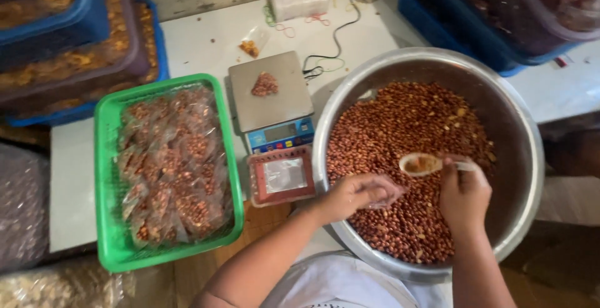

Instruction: Scooping roasted peanuts from a large metal basin into small plastic bags and organizing them into a basket.

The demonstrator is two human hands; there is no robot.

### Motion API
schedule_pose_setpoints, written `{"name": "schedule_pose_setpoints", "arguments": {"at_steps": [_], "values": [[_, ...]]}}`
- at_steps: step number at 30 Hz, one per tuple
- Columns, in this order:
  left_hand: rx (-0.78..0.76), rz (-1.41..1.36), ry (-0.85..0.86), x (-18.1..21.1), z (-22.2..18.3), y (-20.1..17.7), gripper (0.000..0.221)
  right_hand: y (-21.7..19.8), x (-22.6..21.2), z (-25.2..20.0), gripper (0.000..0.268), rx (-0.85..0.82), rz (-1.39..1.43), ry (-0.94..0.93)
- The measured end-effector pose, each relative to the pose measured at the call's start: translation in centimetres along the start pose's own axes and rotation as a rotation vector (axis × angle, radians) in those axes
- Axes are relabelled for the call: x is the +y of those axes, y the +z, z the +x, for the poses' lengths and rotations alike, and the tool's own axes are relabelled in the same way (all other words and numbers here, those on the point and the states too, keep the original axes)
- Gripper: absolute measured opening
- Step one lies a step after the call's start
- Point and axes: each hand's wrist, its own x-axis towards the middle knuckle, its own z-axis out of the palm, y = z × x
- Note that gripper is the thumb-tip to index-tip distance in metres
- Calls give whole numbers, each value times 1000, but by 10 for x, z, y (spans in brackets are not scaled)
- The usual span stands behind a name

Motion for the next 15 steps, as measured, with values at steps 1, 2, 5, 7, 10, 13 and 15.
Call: {"name": "schedule_pose_setpoints", "arguments": {"at_steps": [1, 2, 5, 7, 10, 13, 15], "values": [[8, -149, 87, 4, -3, -3, 18, 12, 22, 0, 14, 14, -5, -70], [19, -146, 88, 2, 1, -21, 18, 19, 25, -7, 14, 6, 1, -74], [435, -345, 420, 0, 11, -84, 13, 31, 31, -22, 31, -190, -44, 270], [1056, 804, 274, 5, 11, -137, 10, 30, 28, -27, 41, -178, 50, 470], [721, 1462, -2, 3, 13, -194, 30, 24, 26, -20, 27, -198, 70, 504], [677, 1618, 2, -34, 41, -248, 46, 17, 15, -18, 24, -164, 128, 516], [767, 1542, 126, -28, 53, -236, 38, 18, 33, -19, 22, -139, 194, 480]]}}
